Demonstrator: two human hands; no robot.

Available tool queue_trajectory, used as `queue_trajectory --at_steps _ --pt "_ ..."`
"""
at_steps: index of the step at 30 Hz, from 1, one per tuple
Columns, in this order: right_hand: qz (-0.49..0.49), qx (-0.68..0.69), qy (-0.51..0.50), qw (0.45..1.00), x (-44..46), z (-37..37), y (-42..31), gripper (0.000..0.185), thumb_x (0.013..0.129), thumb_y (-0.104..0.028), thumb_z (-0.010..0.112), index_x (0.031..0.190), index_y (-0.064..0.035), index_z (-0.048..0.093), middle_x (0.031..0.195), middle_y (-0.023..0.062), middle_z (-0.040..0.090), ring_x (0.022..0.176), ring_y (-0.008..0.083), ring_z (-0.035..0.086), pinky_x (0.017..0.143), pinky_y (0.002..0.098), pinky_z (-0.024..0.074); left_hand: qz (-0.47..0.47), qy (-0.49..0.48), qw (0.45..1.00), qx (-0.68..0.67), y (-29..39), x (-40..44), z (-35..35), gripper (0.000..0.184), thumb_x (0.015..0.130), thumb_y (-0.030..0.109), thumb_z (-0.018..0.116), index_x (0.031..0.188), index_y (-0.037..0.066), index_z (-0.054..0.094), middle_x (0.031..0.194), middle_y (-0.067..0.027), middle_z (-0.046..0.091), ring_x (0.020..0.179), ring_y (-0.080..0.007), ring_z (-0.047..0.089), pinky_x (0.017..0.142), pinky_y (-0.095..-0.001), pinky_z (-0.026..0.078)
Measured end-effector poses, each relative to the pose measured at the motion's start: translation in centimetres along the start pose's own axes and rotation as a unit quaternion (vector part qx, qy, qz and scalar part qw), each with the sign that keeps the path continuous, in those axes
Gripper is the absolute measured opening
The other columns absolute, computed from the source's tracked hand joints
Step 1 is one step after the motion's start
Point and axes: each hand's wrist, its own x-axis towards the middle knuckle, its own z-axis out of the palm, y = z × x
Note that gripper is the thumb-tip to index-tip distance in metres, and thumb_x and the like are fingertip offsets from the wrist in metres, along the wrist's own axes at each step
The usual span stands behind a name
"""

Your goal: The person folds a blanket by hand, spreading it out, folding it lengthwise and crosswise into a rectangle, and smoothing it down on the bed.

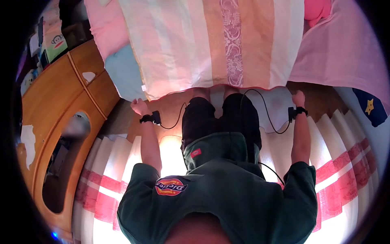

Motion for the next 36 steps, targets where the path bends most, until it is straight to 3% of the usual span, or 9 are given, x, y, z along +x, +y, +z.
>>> queue_trajectory --at_steps 3,6,12,16,18,24,28,32,36 --pt "-0.043 0.122 0.099 0.987 -1.1 -6.2 -9.0 0.035 0.079 -0.018 0.058 0.108 0.0005 0.061 0.102 0.0221 0.063 0.097 0.0360 0.060 0.086 0.0398 0.0471 -0.047 -0.035 0.981 -0.186 9.8 -2.9 -2.6 0.028 0.080 0.006 0.061 0.106 0.001 0.054 0.099 -0.0089 0.061 0.086 -0.0242 0.060 0.077 -0.0333 0.048" --pt "-0.077 0.354 0.081 0.929 -3.1 -11.5 -18.7 0.031 0.082 -0.014 0.057 0.109 0.0001 0.060 0.098 0.0158 0.066 0.089 0.0242 0.063 0.080 0.0325 0.0487 -0.094 -0.277 0.842 -0.453 17.7 -6.5 -5.0 0.019 0.087 0.007 0.057 0.105 0.005 0.054 0.099 -0.0054 0.061 0.085 -0.0139 0.058 0.075 -0.0269 0.046" --pt "-0.276 0.443 0.116 0.845 -9.4 -14.1 -32.1 0.022 0.086 -0.011 0.056 0.106 -0.0027 0.062 0.092 0.0083 0.065 0.086 0.0162 0.060 0.077 0.0281 0.0470 -0.026 -0.508 0.700 -0.501 26.7 -13.1 -7.9 0.013 0.090 0.010 0.055 0.101 0.004 0.056 0.093 -0.0063 0.063 0.078 -0.0122 0.059 0.071 -0.0251 0.047" --pt "-0.255 0.560 0.004 0.788 -11.3 -10.2 -38.8 0.016 0.084 -0.014 0.060 0.095 -0.0041 0.065 0.086 0.0055 0.065 0.080 0.0178 0.060 0.074 0.0299 0.0482 -0.040 -0.600 0.642 -0.476 27.1 -14.0 -4.4 0.013 0.091 0.012 0.055 0.102 0.005 0.056 0.093 -0.0077 0.063 0.079 -0.0137 0.059 0.071 -0.0255 0.048" --pt "-0.240 0.551 -0.021 0.799 -11.5 -8.4 -41.2 0.016 0.084 -0.016 0.060 0.093 -0.0031 0.065 0.082 0.0052 0.064 0.076 0.0170 0.060 0.070 0.0293 0.0483 -0.059 -0.611 0.639 -0.464 25.8 -13.5 -1.2 0.015 0.091 0.014 0.055 0.103 0.005 0.055 0.094 -0.0083 0.063 0.081 -0.0146 0.059 0.071 -0.0258 0.048" --pt "-0.147 0.568 -0.211 0.782 -10.5 -4.3 -44.1 0.022 0.085 -0.020 0.058 0.092 -0.0003 0.063 0.072 0.0046 0.061 0.061 0.0131 0.056 0.054 0.0267 0.0449 -0.153 -0.454 0.784 -0.394 17.7 -8.8 7.2 0.021 0.082 0.015 0.062 0.099 0.002 0.060 0.087 -0.0070 0.063 0.074 -0.0134 0.059 0.061 -0.0258 0.049" --pt "-0.120 0.477 -0.229 0.840 -7.8 -0.6 -42.4 0.017 0.089 -0.018 0.054 0.096 -0.0031 0.061 0.083 0.0050 0.062 0.067 0.0132 0.059 0.056 0.0255 0.0482 -0.107 -0.231 0.952 -0.170 9.3 -3.3 11.0 0.044 0.070 0.026 0.072 0.101 -0.002 0.058 0.097 -0.0188 0.062 0.091 -0.0289 0.059 0.082 -0.0379 0.047" --pt "0.002 0.537 -0.252 0.805 -8.3 -1.3 -40.9 0.018 0.090 -0.018 0.053 0.100 -0.0044 0.059 0.090 0.0066 0.062 0.075 0.0148 0.060 0.063 0.0272 0.0494 -0.140 -0.175 0.975 0.001 5.2 -0.2 9.1 0.065 0.067 0.040 0.074 0.116 0.003 0.052 0.111 -0.0208 0.058 0.106 -0.0367 0.055 0.093 -0.0465 0.042" --pt "-0.001 0.575 -0.258 0.777 -9.3 -2.9 -42.5 0.019 0.091 -0.018 0.051 0.103 -0.0059 0.060 0.093 0.0060 0.063 0.084 0.0160 0.059 0.071 0.0290 0.0493 -0.139 -0.311 0.940 0.026 4.2 0.6 7.9 0.090 0.069 0.045 0.072 0.136 0.009 0.023 0.126 -0.0252 0.048 0.119 -0.0453 0.043 0.097 -0.0521 0.036"
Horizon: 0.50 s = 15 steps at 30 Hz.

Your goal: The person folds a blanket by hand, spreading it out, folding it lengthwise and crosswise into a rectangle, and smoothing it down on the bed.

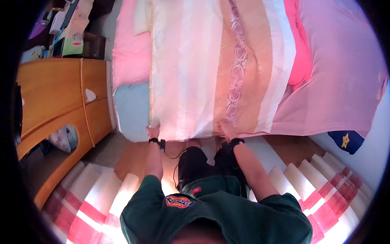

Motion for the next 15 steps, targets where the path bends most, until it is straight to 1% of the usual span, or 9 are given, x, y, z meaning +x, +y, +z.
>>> queue_trajectory --at_steps 2,4,6,7,9,10,12,13,15 --pt "-0.006 -0.002 0.005 1.000 -0.1 0.9 0.2 0.020 0.091 -0.018 0.051 0.104 -0.0057 0.060 0.093 0.0057 0.063 0.084 0.0163 0.060 0.070 0.0291 0.0495 -0.048 0.033 0.996 0.072 1.4 -1.8 -1.1 0.096 0.067 0.052 0.072 0.140 0.019 0.019 0.133 -0.0182 0.043 0.119 -0.0401 0.042 0.097 -0.0585 0.031" --pt "-0.014 -0.007 0.005 1.000 -0.1 1.9 -0.6 0.020 0.092 -0.018 0.050 0.104 -0.0056 0.060 0.094 0.0055 0.063 0.084 0.0165 0.060 0.070 0.0293 0.0497 0.044 0.081 0.980 0.176 0.8 -1.2 -1.1 0.096 0.065 0.054 0.072 0.139 0.016 0.024 0.138 -0.0144 0.036 0.124 -0.0363 0.036 0.100 -0.0554 0.028" --pt "0.007 -0.043 -0.030 0.999 -0.8 2.7 -2.0 0.018 0.088 -0.017 0.053 0.098 -0.0043 0.061 0.088 0.0079 0.065 0.076 0.0164 0.062 0.063 0.0290 0.0512 0.123 0.123 0.966 0.192 -0.4 0.7 0.1 0.095 0.065 0.054 0.072 0.138 0.012 0.028 0.133 -0.0165 0.045 0.120 -0.0346 0.044 0.097 -0.0560 0.031" --pt "0.004 -0.047 -0.025 0.999 -0.6 3.0 -2.4 0.018 0.088 -0.017 0.053 0.098 -0.0043 0.061 0.088 0.0079 0.065 0.076 0.0164 0.062 0.063 0.0290 0.0512 0.125 0.120 0.967 0.187 0.6 0.6 -0.4 0.095 0.065 0.054 0.072 0.138 0.012 0.028 0.133 -0.0165 0.045 0.120 -0.0346 0.044 0.097 -0.0560 0.031" --pt "-0.014 -0.029 -0.026 0.999 -0.5 3.5 -2.2 0.019 0.087 -0.018 0.055 0.100 -0.0051 0.060 0.089 0.0082 0.064 0.077 0.0173 0.062 0.062 0.0298 0.0514 0.075 -0.032 0.991 0.108 1.5 0.7 -2.3 0.077 0.069 0.048 0.071 0.128 0.006 0.046 0.117 -0.0207 0.057 0.108 -0.0361 0.054 0.092 -0.0518 0.038" --pt "-0.009 -0.029 -0.027 0.999 0.1 3.4 -1.5 0.019 0.087 -0.018 0.055 0.100 -0.0051 0.060 0.089 0.0082 0.064 0.077 0.0173 0.062 0.062 0.0298 0.0514 0.072 -0.033 0.991 0.112 0.9 1.6 -2.1 0.077 0.069 0.048 0.071 0.128 0.006 0.046 0.117 -0.0207 0.057 0.108 -0.0361 0.054 0.092 -0.0518 0.038" --pt "-0.038 -0.027 -0.022 0.999 1.7 3.0 -0.8 0.020 0.086 -0.018 0.056 0.099 -0.0043 0.059 0.091 0.0087 0.064 0.076 0.0179 0.062 0.064 0.0297 0.0514 0.201 -0.041 0.978 0.043 -0.3 3.0 -1.5 0.057 0.072 0.043 0.069 0.109 0.000 0.060 0.099 -0.0242 0.063 0.097 -0.0396 0.058 0.087 -0.0466 0.043" --pt "-0.053 -0.043 -0.017 0.998 1.8 2.9 -0.9 0.018 0.086 -0.016 0.055 0.098 -0.0038 0.059 0.089 0.0084 0.064 0.076 0.0175 0.062 0.066 0.0293 0.0511 0.214 -0.038 0.976 0.013 0.1 2.3 -2.0 0.044 0.076 0.036 0.066 0.099 -0.002 0.063 0.096 -0.0248 0.063 0.096 -0.0402 0.058 0.084 -0.0430 0.046" --pt "-0.048 -0.031 -0.006 0.998 2.1 2.7 -1.5 0.018 0.086 -0.016 0.055 0.098 -0.0036 0.059 0.089 0.0080 0.064 0.076 0.0173 0.062 0.067 0.0288 0.0509 0.252 -0.055 0.966 -0.031 1.0 0.5 -3.2 0.041 0.078 0.032 0.065 0.100 -0.002 0.062 0.096 -0.0240 0.064 0.095 -0.0394 0.059 0.084 -0.0437 0.046"
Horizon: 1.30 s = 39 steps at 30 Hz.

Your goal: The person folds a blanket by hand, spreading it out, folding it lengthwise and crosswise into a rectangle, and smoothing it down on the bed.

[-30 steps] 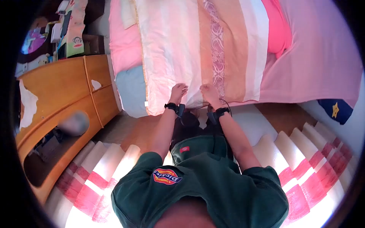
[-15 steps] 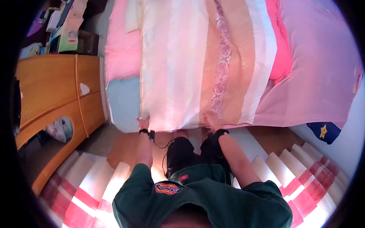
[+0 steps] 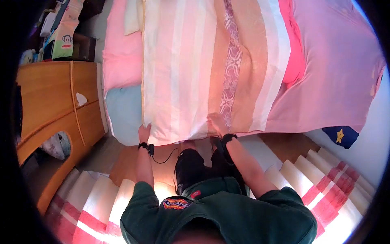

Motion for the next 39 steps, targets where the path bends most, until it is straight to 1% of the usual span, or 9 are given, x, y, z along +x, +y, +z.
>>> queue_trajectory --at_steps 5,13,19,23,24,28,32,34,39 --pt "0.003 0.081 0.021 0.997 -0.3 -0.2 0.1 0.019 0.086 -0.015 0.056 0.101 -0.0039 0.058 0.091 0.0068 0.063 0.078 0.0169 0.061 0.067 0.0289 0.0510 0.222 -0.098 0.970 0.011 9.5 -6.6 -1.4 0.033 0.082 0.022 0.061 0.103 -0.002 0.057 0.091 -0.0252 0.063 0.088 -0.0400 0.061 0.075 -0.0437 0.049" --pt "-0.041 0.106 -0.168 0.979 -8.0 2.1 -4.1 0.034 0.094 -0.030 0.051 0.112 -0.0017 0.054 0.102 0.0075 0.060 0.093 0.0103 0.055 0.080 0.0221 0.0425 0.265 -0.217 0.939 -0.002 24.2 -14.1 6.4 0.047 0.078 0.016 0.062 0.117 -0.003 0.046 0.101 -0.0257 0.058 0.097 -0.0420 0.056 0.082 -0.0449 0.046" --pt "-0.210 0.118 0.042 0.970 -6.8 -1.8 -3.4 0.058 0.081 -0.025 0.062 0.127 0.0047 0.043 0.112 0.0159 0.054 0.104 0.0239 0.051 0.091 0.0329 0.0399 0.350 -0.311 0.879 -0.087 28.1 -18.2 9.6 0.050 0.072 0.001 0.064 0.118 -0.003 0.045 0.114 -0.0209 0.048 0.108 -0.0348 0.050 0.093 -0.0355 0.040" --pt "-0.111 0.150 -0.019 0.982 -6.2 -4.1 -3.6 0.045 0.086 -0.022 0.058 0.121 0.0030 0.048 0.101 0.0132 0.058 0.093 0.0192 0.056 0.082 0.0303 0.0442 0.255 -0.345 0.883 -0.193 28.1 -19.8 10.1 0.047 0.078 -0.002 0.063 0.120 0.000 0.044 0.113 -0.0134 0.049 0.106 -0.0219 0.051 0.091 -0.0297 0.041" --pt "-0.100 0.152 -0.028 0.983 -5.9 -4.4 -3.2 0.039 0.087 -0.021 0.057 0.116 0.0033 0.051 0.097 0.0118 0.060 0.090 0.0181 0.056 0.080 0.0301 0.0447 0.160 -0.379 0.867 -0.281 26.9 -19.8 11.0 0.041 0.083 -0.002 0.060 0.120 0.002 0.044 0.111 -0.0089 0.051 0.096 -0.0125 0.054 0.081 -0.0245 0.046" --pt "-0.112 0.078 -0.040 0.990 -6.1 -5.3 -3.5 0.027 0.086 -0.017 0.058 0.102 0.0049 0.058 0.085 0.0085 0.061 0.086 0.0175 0.058 0.079 0.0298 0.0453 0.159 -0.320 0.907 -0.222 25.4 -18.8 11.2 0.030 0.086 0.001 0.058 0.114 0.001 0.045 0.093 -0.0067 0.057 0.069 -0.0069 0.058 0.052 -0.0180 0.046" --pt "-0.225 0.071 0.004 0.972 -6.4 -5.6 -5.0 0.023 0.084 -0.012 0.060 0.100 0.0040 0.057 0.089 0.0091 0.059 0.092 0.0181 0.057 0.083 0.0288 0.0440 0.043 -0.309 0.926 -0.211 26.0 -18.4 10.3 0.020 0.087 0.004 0.059 0.103 0.000 0.048 0.082 -0.0061 0.059 0.060 -0.0078 0.055 0.052 -0.0203 0.044" --pt "-0.298 0.038 0.095 0.949 -7.1 -5.7 -6.0 0.025 0.083 -0.008 0.062 0.106 0.0001 0.057 0.104 0.0077 0.059 0.100 0.0142 0.053 0.082 0.0263 0.0439 0.104 -0.292 0.936 -0.168 25.7 -18.6 10.7 0.019 0.086 0.005 0.060 0.100 0.000 0.049 0.078 -0.0054 0.058 0.058 -0.0080 0.054 0.053 -0.0213 0.044" --pt "-0.285 0.053 -0.020 0.957 -7.6 -6.5 -6.1 0.024 0.077 0.000 0.060 0.101 -0.0005 0.056 0.103 0.0089 0.056 0.103 0.0166 0.053 0.087 0.0283 0.0416 0.119 -0.260 0.950 -0.128 27.3 -19.5 11.6 0.017 0.084 0.008 0.064 0.094 0.000 0.052 0.067 -0.0031 0.056 0.058 -0.0065 0.051 0.053 -0.0223 0.042"
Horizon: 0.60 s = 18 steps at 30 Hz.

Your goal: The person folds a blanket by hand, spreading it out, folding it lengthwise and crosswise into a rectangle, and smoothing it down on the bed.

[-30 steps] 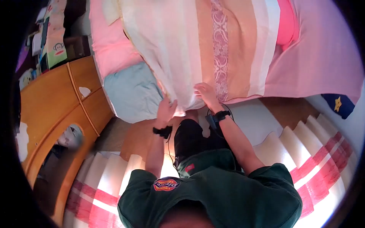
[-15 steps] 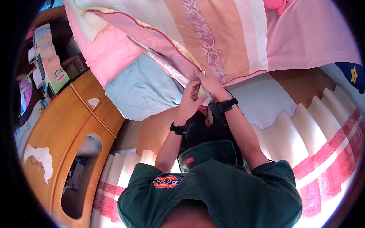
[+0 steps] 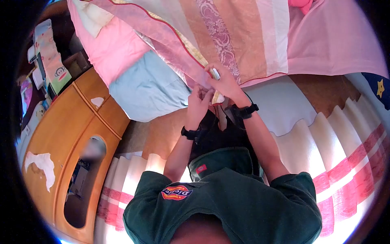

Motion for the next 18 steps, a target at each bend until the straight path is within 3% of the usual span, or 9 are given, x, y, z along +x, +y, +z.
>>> queue_trajectory --at_steps 1,7,12,14,15,16,18 --pt "-0.025 -0.090 -0.041 0.995 -0.2 -0.3 -0.9 0.028 0.075 0.004 0.058 0.103 -0.0023 0.057 0.099 0.0063 0.057 0.099 0.0137 0.053 0.084 0.0268 0.0426 0.022 0.023 0.999 0.005 -0.2 0.2 0.2 0.017 0.084 0.008 0.065 0.092 0.000 0.052 0.067 -0.0024 0.055 0.058 -0.0060 0.050 0.054 -0.0217 0.041" --pt "0.099 -0.109 -0.025 0.989 -1.4 -1.8 -1.6 0.037 0.071 0.011 0.046 0.103 -0.0021 0.057 0.098 0.0060 0.057 0.094 0.0126 0.054 0.082 0.0233 0.0416 0.039 0.013 0.998 0.049 -0.1 0.5 0.9 0.018 0.082 0.009 0.066 0.090 0.000 0.051 0.069 -0.0019 0.054 0.061 -0.0056 0.047 0.054 -0.0216 0.039" --pt "0.029 -0.119 0.016 0.992 -1.3 -6.7 0.3 0.042 0.069 0.014 0.039 0.103 -0.0020 0.057 0.097 0.0055 0.057 0.091 0.0122 0.053 0.083 0.0237 0.0410 0.054 0.006 0.993 0.107 -2.4 2.6 1.6 0.022 0.082 0.009 0.066 0.096 0.000 0.052 0.076 -0.0044 0.058 0.062 -0.0068 0.051 0.051 -0.0224 0.040" --pt "-0.008 -0.192 0.062 0.979 -1.1 -8.9 0.4 0.039 0.073 0.012 0.039 0.104 -0.0021 0.057 0.097 0.0049 0.056 0.090 0.0105 0.052 0.081 0.0230 0.0419 -0.008 -0.020 1.000 0.007 -3.4 4.1 2.0 0.027 0.081 0.012 0.067 0.099 -0.001 0.050 0.079 -0.0068 0.060 0.066 -0.0099 0.057 0.055 -0.0235 0.045" --pt "-0.005 -0.192 0.065 0.979 -1.1 -9.9 0.4 0.039 0.073 0.012 0.039 0.104 -0.0021 0.057 0.097 0.0049 0.056 0.090 0.0105 0.052 0.081 0.0230 0.0419 -0.133 -0.079 0.988 0.002 -4.1 5.0 1.8 0.033 0.081 0.017 0.067 0.104 -0.002 0.051 0.087 -0.0127 0.064 0.080 -0.0195 0.063 0.070 -0.0313 0.050" --pt "0.050 -0.152 0.101 0.982 -1.1 -10.8 0.3 0.032 0.077 0.009 0.043 0.104 -0.0021 0.057 0.096 0.0047 0.056 0.087 0.0094 0.053 0.078 0.0225 0.0428 -0.135 -0.082 0.987 0.003 -5.6 5.8 2.3 0.033 0.081 0.017 0.067 0.104 -0.002 0.051 0.087 -0.0127 0.064 0.080 -0.0195 0.063 0.070 -0.0313 0.050" --pt "0.105 -0.110 0.139 0.979 -1.0 -11.9 -0.5 0.026 0.081 0.005 0.047 0.104 -0.0021 0.058 0.094 0.0044 0.056 0.083 0.0084 0.053 0.074 0.0220 0.0436 0.043 -0.024 0.998 0.031 -6.7 7.3 3.2 0.044 0.082 0.019 0.067 0.114 -0.004 0.047 0.099 -0.0168 0.061 0.087 -0.0241 0.062 0.075 -0.0328 0.049"
